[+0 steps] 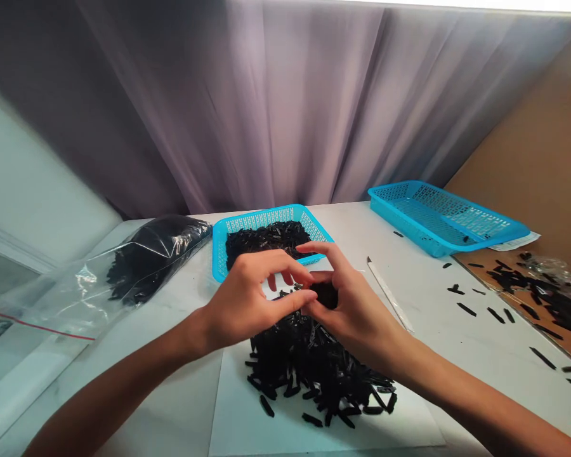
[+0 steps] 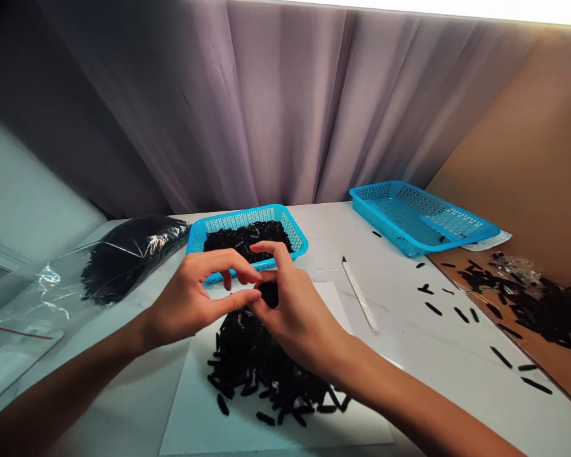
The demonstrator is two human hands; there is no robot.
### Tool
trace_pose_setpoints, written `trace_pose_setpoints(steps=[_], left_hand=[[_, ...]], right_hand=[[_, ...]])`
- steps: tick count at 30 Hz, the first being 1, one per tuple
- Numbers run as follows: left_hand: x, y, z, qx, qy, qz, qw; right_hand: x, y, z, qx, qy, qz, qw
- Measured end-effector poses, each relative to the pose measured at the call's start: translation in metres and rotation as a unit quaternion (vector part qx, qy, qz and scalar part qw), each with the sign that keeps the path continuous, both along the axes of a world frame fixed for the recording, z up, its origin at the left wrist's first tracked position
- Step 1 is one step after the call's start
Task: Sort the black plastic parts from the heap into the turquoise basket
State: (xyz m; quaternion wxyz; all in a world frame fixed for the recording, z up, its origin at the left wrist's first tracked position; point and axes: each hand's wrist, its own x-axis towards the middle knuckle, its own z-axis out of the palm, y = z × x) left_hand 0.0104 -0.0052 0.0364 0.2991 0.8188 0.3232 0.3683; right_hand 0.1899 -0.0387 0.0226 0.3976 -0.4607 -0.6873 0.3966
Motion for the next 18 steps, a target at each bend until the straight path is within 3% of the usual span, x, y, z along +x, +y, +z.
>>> trace_pose_setpoints(steps=[5,8,12,14,18], left_hand=[[0.004,-0.006,-0.007,0.057,0.026,-0.047,0.997],[0.002,0.0,-0.012,0.055,0.057,-0.048,0.996],[-0.001,0.008,-0.015,0.01,0.083,0.002,0.996],[0.0,0.008,-0.018,0.032,0.084,0.009,0.996],[0.008,-0.005,-0.039,0.148,0.095,0.01,0.984]], right_hand=[[-0.005,0.002,-0.01,-0.027,0.043,0.059,0.997],[-0.004,0.01,-0.019,-0.118,0.149,0.079,0.979],[0.001,0.021,-0.03,-0.239,0.246,0.063,0.937],[0.001,0.023,-0.032,-0.318,0.322,0.055,0.89],[-0.007,0.016,-0.036,-0.448,0.492,-0.002,0.746]])
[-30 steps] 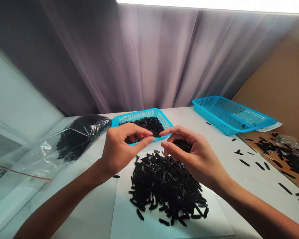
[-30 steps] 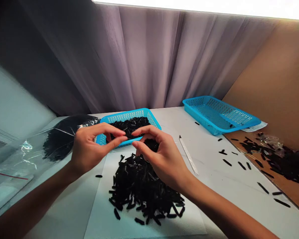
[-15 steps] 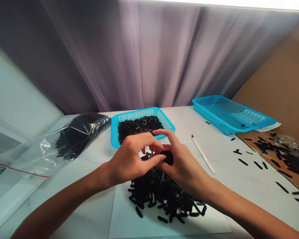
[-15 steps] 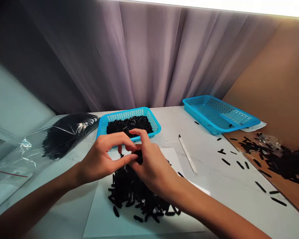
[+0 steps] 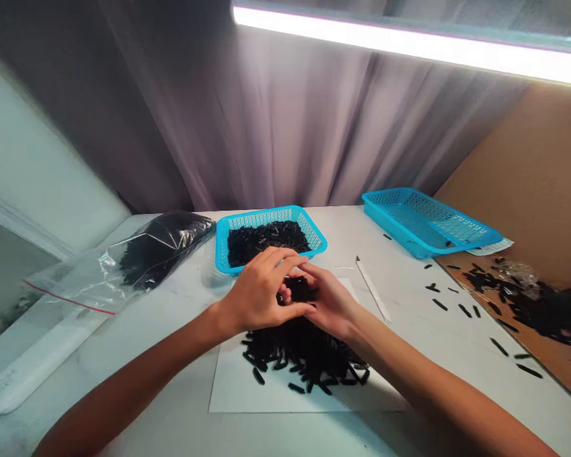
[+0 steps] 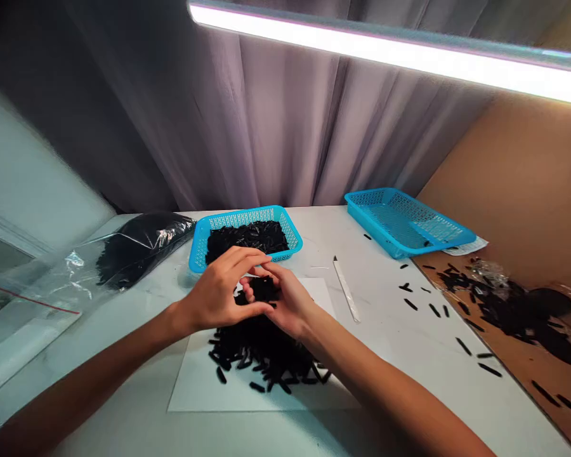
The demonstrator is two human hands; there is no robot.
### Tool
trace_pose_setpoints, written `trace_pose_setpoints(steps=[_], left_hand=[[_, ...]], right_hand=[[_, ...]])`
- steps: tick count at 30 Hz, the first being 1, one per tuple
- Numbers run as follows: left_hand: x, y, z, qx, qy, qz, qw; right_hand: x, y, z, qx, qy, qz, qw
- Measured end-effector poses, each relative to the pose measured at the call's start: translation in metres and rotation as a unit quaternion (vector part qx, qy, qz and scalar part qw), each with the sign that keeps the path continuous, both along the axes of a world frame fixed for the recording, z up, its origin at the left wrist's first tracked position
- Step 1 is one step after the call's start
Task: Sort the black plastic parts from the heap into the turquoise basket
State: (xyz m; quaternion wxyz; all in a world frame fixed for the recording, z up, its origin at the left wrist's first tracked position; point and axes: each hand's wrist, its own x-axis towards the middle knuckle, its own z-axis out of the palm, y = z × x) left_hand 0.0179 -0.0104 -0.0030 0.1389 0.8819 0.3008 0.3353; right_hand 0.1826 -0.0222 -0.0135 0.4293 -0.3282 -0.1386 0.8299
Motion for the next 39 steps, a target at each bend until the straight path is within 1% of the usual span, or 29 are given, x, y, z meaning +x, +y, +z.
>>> trace_pose_setpoints(steps=[2,4,5,7,9,12,15,18,21,24,27,30,32,35,37,39], left_hand=[[0.004,-0.009,-0.018,-0.008,-0.026,0.015,1.0],[0.006,-0.019,-0.035,-0.013,-0.07,0.06,0.996],[0.007,-0.024,-0.042,-0.014,-0.082,0.07,0.994],[0.008,-0.033,-0.051,-0.014,-0.094,0.079,0.992],[0.009,-0.041,-0.055,-0.017,-0.104,0.077,0.991],[0.01,-0.051,-0.057,-0.015,-0.132,0.1,0.986],[0.008,-0.055,-0.058,-0.025,-0.158,0.131,0.978],[0.004,-0.052,-0.059,-0.06,-0.178,0.139,0.972],[0.001,-0.047,-0.061,-0.106,-0.218,0.147,0.959],[0.001,-0.044,-0.066,-0.148,-0.273,0.152,0.938],[0.0,-0.046,-0.067,-0.168,-0.317,0.161,0.919],[-0.003,-0.047,-0.065,-0.16,-0.336,0.185,0.91],[-0.006,-0.046,-0.062,-0.14,-0.337,0.205,0.908],[-0.011,-0.043,-0.061,-0.101,-0.33,0.222,0.912],[-0.015,-0.041,-0.061,-0.078,-0.321,0.222,0.917],[-0.018,-0.039,-0.062,-0.058,-0.309,0.215,0.925]], right_hand=[[-0.006,-0.008,-0.003,-0.035,0.024,-0.019,0.999],[-0.011,-0.018,-0.008,-0.044,0.031,-0.037,0.998],[-0.012,-0.023,-0.01,-0.048,0.034,-0.047,0.997],[-0.013,-0.034,-0.015,-0.057,0.039,-0.064,0.996],[-0.012,-0.042,-0.019,-0.066,0.041,-0.071,0.994],[-0.008,-0.048,-0.024,-0.078,0.04,-0.076,0.993],[-0.005,-0.049,-0.025,-0.077,0.036,-0.067,0.994],[-0.002,-0.046,-0.024,-0.065,0.025,-0.056,0.996],[0.005,-0.043,-0.021,-0.047,-0.003,-0.045,0.998],[0.011,-0.039,-0.019,-0.024,-0.037,-0.011,0.999],[0.011,-0.032,-0.018,0.004,-0.062,0.054,0.997],[0.006,-0.022,-0.02,0.041,-0.081,0.117,0.989],[0.003,-0.015,-0.022,0.066,-0.091,0.142,0.983],[0.0,-0.005,-0.022,0.098,-0.103,0.178,0.974],[-0.001,0.001,-0.021,0.129,-0.12,0.203,0.963],[-0.001,0.006,-0.02,0.17,-0.15,0.214,0.95]])
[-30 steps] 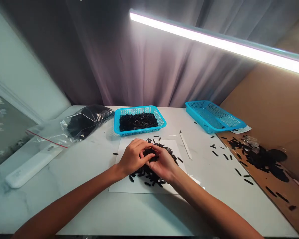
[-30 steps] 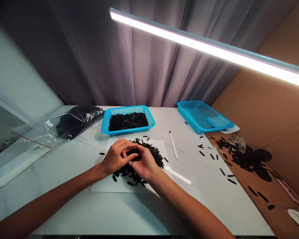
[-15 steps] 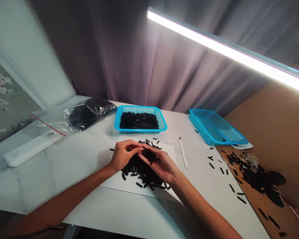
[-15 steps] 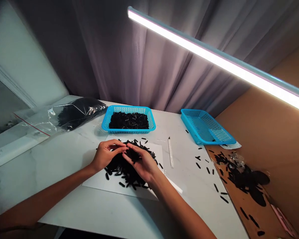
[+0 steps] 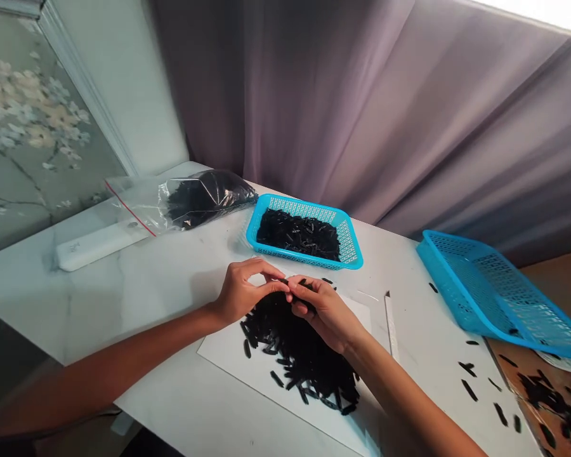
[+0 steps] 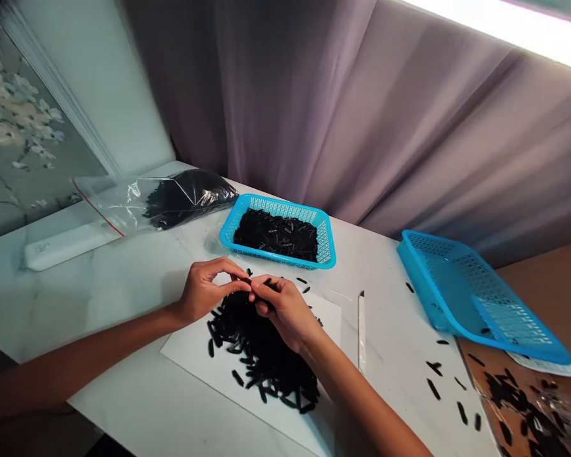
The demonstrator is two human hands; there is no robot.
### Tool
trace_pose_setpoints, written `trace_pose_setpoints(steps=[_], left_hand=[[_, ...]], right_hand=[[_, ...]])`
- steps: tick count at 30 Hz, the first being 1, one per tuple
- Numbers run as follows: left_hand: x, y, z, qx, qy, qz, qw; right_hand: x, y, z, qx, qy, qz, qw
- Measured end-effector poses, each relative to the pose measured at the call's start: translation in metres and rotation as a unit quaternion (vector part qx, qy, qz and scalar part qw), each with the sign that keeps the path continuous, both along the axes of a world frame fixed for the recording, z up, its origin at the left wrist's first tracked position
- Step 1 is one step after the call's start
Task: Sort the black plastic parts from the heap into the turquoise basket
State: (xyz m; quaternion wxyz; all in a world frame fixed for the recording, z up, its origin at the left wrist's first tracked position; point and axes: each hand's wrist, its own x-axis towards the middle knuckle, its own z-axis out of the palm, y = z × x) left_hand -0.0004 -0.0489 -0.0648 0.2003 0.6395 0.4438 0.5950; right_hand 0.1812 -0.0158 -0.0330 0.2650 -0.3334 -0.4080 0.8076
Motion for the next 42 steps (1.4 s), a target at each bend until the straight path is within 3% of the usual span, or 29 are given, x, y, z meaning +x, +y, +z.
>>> trace_pose_setpoints(steps=[8,13,22,26,33,42], left_hand=[[-0.004,0.002,0.004,0.03,0.046,0.004,0.998],[-0.004,-0.001,0.005,0.032,0.061,0.012,0.998],[-0.002,-0.005,0.011,0.055,0.08,0.022,0.995],[-0.002,-0.006,0.011,0.11,0.129,0.017,0.985],[-0.003,-0.009,0.021,0.205,0.244,0.047,0.947],[-0.003,-0.012,0.027,0.192,0.207,0.044,0.958]], right_hand=[[0.001,0.008,-0.002,0.18,-0.088,-0.025,0.979],[0.004,0.007,-0.007,0.238,-0.128,-0.053,0.961],[0.014,0.005,0.001,0.392,-0.181,-0.073,0.899],[0.014,0.005,0.008,0.378,-0.181,-0.073,0.905],[0.012,0.002,0.019,0.248,-0.173,-0.026,0.953],[0.015,-0.002,0.027,0.238,-0.167,-0.018,0.957]])
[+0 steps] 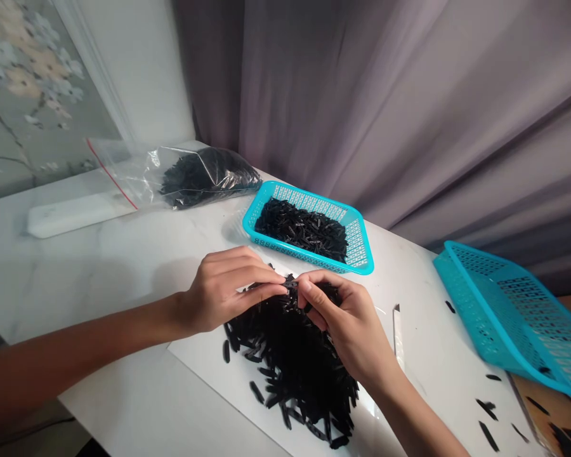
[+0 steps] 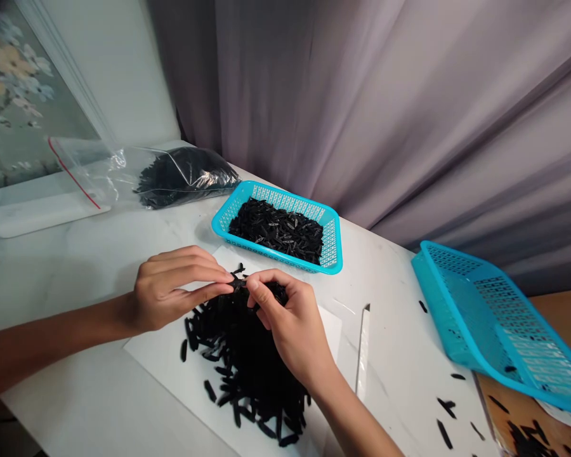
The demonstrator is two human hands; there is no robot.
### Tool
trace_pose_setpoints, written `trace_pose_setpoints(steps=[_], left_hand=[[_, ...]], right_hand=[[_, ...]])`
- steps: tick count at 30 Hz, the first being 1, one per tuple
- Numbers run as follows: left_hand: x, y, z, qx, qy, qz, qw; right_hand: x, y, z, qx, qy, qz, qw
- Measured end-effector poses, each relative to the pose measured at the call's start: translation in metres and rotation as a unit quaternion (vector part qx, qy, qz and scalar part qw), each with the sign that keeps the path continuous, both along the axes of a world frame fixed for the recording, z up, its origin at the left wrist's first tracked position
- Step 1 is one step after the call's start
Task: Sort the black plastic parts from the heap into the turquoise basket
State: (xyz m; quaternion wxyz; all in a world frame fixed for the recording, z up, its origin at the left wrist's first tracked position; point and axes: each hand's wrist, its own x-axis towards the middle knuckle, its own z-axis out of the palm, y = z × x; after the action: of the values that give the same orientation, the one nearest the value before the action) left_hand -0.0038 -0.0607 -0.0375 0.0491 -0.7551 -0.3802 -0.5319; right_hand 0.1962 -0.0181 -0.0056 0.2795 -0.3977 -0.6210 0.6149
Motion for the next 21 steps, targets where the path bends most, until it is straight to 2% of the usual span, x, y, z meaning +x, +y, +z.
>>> trace_pose_setpoints(steps=[11,21], left_hand=[[0.001,-0.005,0.005,-0.008,-0.002,0.002,1.0],[0.0,-0.004,0.0,-0.006,-0.009,-0.001,1.0]], right_hand=[[0.002,-0.004,0.008,0.017,-0.011,-0.013,1.0],[0.003,-0.003,0.009,0.027,-0.029,-0.004,0.999]])
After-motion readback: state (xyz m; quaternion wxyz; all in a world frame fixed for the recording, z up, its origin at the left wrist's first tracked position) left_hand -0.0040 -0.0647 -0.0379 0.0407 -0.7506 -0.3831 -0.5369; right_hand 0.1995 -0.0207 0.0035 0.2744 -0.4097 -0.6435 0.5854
